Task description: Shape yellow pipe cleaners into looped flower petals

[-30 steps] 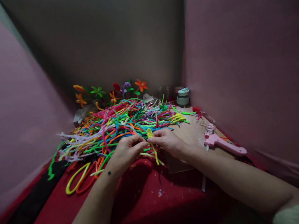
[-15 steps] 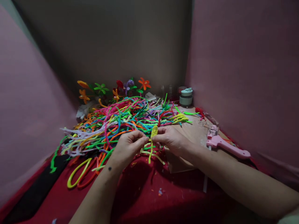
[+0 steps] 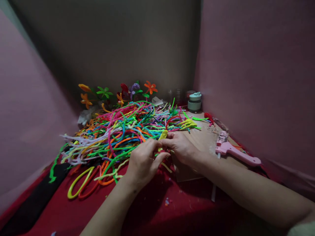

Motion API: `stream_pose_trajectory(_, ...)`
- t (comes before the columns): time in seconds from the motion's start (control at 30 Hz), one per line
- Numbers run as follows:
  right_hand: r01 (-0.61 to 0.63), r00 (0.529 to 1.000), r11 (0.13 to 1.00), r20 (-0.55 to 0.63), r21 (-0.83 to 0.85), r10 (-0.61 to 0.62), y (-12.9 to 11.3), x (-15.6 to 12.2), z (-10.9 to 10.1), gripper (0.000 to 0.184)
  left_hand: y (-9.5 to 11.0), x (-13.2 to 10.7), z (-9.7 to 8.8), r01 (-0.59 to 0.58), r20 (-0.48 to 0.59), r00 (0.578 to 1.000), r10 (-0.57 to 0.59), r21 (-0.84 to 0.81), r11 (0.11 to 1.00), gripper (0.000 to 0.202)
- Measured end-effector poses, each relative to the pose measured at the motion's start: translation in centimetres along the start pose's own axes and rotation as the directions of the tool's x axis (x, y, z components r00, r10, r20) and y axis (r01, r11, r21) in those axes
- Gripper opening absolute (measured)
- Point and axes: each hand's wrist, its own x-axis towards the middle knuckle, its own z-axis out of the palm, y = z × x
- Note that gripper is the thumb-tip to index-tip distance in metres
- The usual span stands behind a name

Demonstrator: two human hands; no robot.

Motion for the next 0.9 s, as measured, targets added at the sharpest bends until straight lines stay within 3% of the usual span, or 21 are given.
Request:
stream_pose_trajectory(0.07, 0.011, 1.000, 0.999, 0.012, 0.048, -0.012, -0.2, 0.0, 0.0, 0.011, -0.1, 0.5, -1.0, 0.152, -0.009, 0.987, -0.162, -0.297, 0.943, 0.022)
stream_pose_trajectory(0.13, 0.017, 0.999, 0.996, 0.041, 0.083, -0.020, -0.4, -0.1, 0.0, 0.012, -0.5, 1.1, -1.8, 0.282, 0.007, 0.943, -0.331, -0.542, 0.792, 0.022)
stream_pose_trajectory(0.2, 0.019, 0.995, 0.994, 0.092, 0.110, -0.030, -0.4, -0.2, 0.0, 0.013, -1.1, 1.4, -2.0, 0.417, 0.170, 0.891, -0.420, -0.669, 0.615, 0.021)
stream_pose_trajectory(0.3, 0.071, 0.988, 0.994, 0.134, 0.083, -0.082, -0.5, -0.4, 0.1, 0.011, -1.8, 1.4, -1.6, 0.591, 0.472, 0.803, -0.363, -0.706, 0.390, 0.020)
stream_pose_trajectory(0.4, 0.138, 0.982, 0.990, 0.129, 0.011, -0.138, -0.5, -0.5, 0.1, 0.008, -1.9, 1.2, -1.4, 0.631, 0.545, 0.773, -0.323, -0.715, 0.301, 0.017)
stream_pose_trajectory(0.53, 0.224, 0.973, 0.965, 0.091, -0.134, -0.213, -0.7, -0.6, 0.0, 0.007, -1.4, 1.1, -1.5, 0.605, 0.495, 0.795, -0.350, -0.694, 0.390, 0.015)
stream_pose_trajectory(0.63, 0.259, 0.966, 0.937, 0.041, -0.234, -0.256, -0.6, -0.7, 0.1, 0.007, -0.9, 1.0, -1.2, 0.522, 0.362, 0.853, -0.377, -0.583, 0.622, 0.016)
stream_pose_trajectory(0.7, 0.248, 0.966, 0.935, -0.006, -0.255, -0.258, -0.3, -0.7, 0.2, 0.007, -0.7, 0.9, -0.5, 0.393, 0.167, 0.920, -0.356, -0.371, 0.841, 0.015)
stream_pose_trajectory(0.77, 0.228, 0.968, 0.946, -0.049, -0.231, -0.246, 0.1, -0.6, 0.5, 0.006, -0.5, 0.7, 0.3, 0.183, -0.052, 0.982, -0.183, -0.005, 0.983, 0.016)
stream_pose_trajectory(0.83, 0.215, 0.972, 0.964, -0.062, -0.160, -0.227, 0.4, -0.6, 0.7, 0.006, -0.3, 0.4, 0.9, -0.034, -0.136, 0.986, 0.092, 0.381, 0.924, 0.019)
stream_pose_trajectory(0.9, 0.206, 0.976, 0.977, -0.054, -0.062, -0.209, 0.3, -0.5, 0.8, 0.006, 0.0, 0.2, 1.3, -0.154, -0.112, 0.956, 0.272, 0.595, 0.789, 0.023)
